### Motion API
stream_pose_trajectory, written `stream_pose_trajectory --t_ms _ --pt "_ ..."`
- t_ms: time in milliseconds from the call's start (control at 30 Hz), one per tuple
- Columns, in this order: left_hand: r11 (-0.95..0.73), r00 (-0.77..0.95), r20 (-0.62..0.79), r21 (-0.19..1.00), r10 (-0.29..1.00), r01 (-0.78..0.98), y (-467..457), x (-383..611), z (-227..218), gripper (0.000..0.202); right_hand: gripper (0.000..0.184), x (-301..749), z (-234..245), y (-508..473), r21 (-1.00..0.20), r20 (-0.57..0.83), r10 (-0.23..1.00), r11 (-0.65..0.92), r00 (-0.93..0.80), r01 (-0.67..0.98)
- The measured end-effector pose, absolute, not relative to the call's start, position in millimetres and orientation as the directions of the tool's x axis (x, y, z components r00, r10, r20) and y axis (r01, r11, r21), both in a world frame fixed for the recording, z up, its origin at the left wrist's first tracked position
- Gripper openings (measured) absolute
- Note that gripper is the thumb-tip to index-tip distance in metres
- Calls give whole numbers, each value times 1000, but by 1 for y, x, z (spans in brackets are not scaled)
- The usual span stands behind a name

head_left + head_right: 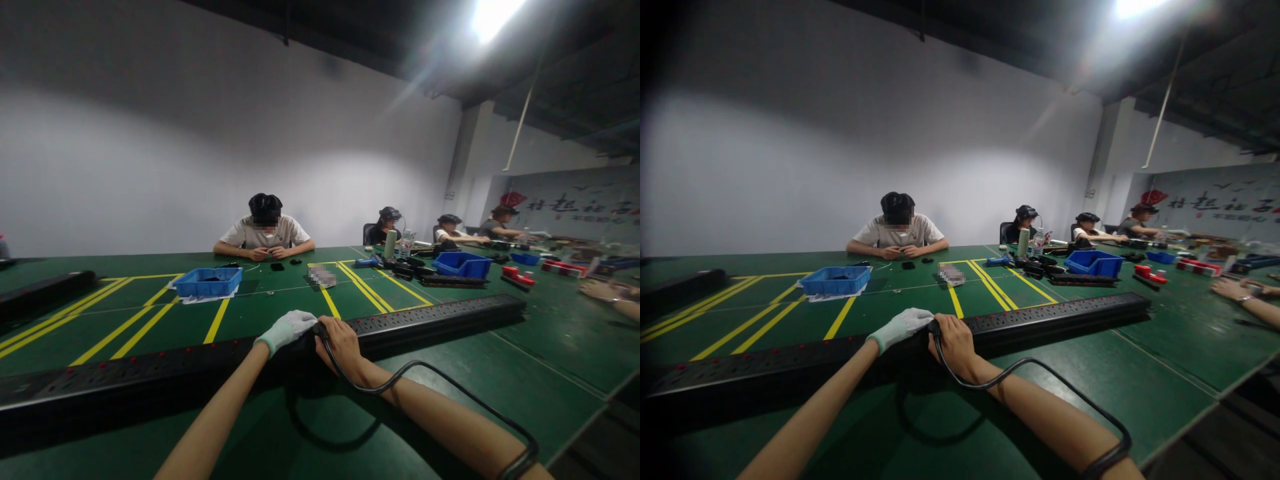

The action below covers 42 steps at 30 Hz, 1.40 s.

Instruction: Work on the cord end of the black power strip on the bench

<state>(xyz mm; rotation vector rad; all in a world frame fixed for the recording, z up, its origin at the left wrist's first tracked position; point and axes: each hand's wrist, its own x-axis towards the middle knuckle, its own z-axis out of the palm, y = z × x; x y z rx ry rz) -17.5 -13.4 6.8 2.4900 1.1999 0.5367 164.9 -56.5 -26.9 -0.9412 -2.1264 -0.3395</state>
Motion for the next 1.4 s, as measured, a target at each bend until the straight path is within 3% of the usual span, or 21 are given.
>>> stream_pose_trajectory --t_ms 1400 --pt "-594 575 181 398 798 699 -16 -14 10 36 26 165 -28 -55 -39 751 509 671 -421 741"
